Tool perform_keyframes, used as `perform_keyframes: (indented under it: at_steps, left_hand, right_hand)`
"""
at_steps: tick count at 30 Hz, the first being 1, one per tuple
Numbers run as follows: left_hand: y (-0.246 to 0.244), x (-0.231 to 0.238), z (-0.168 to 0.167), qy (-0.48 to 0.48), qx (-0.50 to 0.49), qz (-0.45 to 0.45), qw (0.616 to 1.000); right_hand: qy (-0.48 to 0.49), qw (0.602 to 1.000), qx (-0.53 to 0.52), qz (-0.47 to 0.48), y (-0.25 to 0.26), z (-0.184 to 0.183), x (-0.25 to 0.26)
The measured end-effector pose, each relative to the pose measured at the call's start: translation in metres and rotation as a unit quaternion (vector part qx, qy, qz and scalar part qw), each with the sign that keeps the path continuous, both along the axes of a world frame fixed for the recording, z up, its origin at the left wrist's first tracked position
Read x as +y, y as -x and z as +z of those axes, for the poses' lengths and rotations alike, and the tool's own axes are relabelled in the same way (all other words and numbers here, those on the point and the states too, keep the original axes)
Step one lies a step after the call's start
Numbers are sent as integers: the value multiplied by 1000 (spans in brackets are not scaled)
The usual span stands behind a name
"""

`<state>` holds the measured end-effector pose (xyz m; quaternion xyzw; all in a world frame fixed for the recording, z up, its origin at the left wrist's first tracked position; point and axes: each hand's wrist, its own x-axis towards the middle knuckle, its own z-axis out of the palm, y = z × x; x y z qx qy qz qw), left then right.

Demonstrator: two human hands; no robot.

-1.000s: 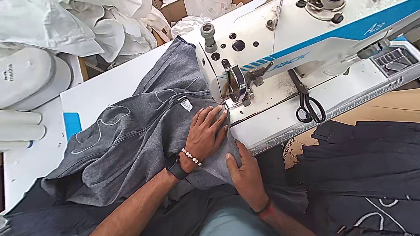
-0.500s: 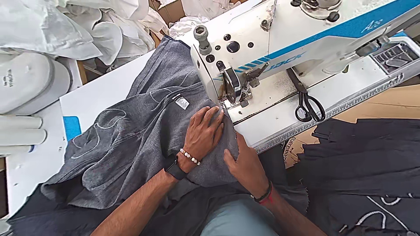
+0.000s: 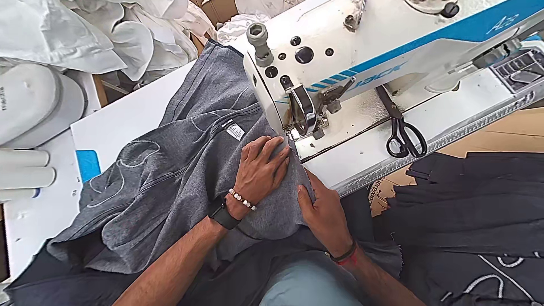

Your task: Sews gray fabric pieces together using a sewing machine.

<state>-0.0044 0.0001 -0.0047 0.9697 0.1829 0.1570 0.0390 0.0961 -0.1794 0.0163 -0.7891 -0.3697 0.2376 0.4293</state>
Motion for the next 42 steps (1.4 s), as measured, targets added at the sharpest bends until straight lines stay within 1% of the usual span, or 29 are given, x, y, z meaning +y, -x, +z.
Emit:
perform_keyframes:
  at_steps: [7, 13, 19, 20, 22, 24, 25, 27, 31, 32, 34, 36, 37, 40, 42]
  left_hand:
    - [-2, 6, 2, -9, -8, -15, 1000]
    - [-2, 5, 3, -20, -5, -14, 1000]
    - [-3, 15, 6, -40, -9, -54, 998]
    - [-4, 11, 8, -44, -5, -49, 998]
    - [-6, -7, 8, -35, 6, 0, 999]
    - [-7, -23, 3, -1, 6, 50, 999]
    - [-6, -24, 1, 13, 5, 56, 998]
    - [-3, -13, 0, 20, 3, 30, 999]
    - [-1, 11, 4, -7, -3, -41, 999]
    - [-2, 8, 5, -16, -1, -38, 999]
    - [-6, -14, 6, -15, 10, 13, 1000]
    - [-10, -38, 2, 20, 14, 73, 997]
    - [-9, -42, 0, 32, 19, 83, 996]
    - [-3, -21, -2, 32, 2, 35, 999]
    - [-2, -7, 0, 15, 0, 8, 1000]
  right_hand:
    - [-7, 999, -33, -8, -3, -3, 5]
    - [24, 998, -63, -12, -9, 0, 8]
    - [36, 997, -65, -12, -12, -1, 9]
    - [37, 997, -67, -11, -12, -2, 9]
    - [38, 997, -73, -11, -12, -2, 8]
    - [33, 997, -76, -8, -13, -2, 8]
    - [34, 996, -80, -7, -13, -1, 7]
    - [36, 995, -88, -6, -14, 0, 7]
    - [35, 994, -102, -4, -15, -2, 7]
    - [33, 993, -110, -5, -14, -3, 8]
    - [33, 992, -125, -6, -14, -3, 10]
    - [43, 991, -130, -3, -15, -2, 9]
    - [47, 990, -130, 0, -16, -1, 9]
    - [44, 991, -127, 4, -17, 0, 7]
    - [42, 991, -129, 8, -18, 0, 7]
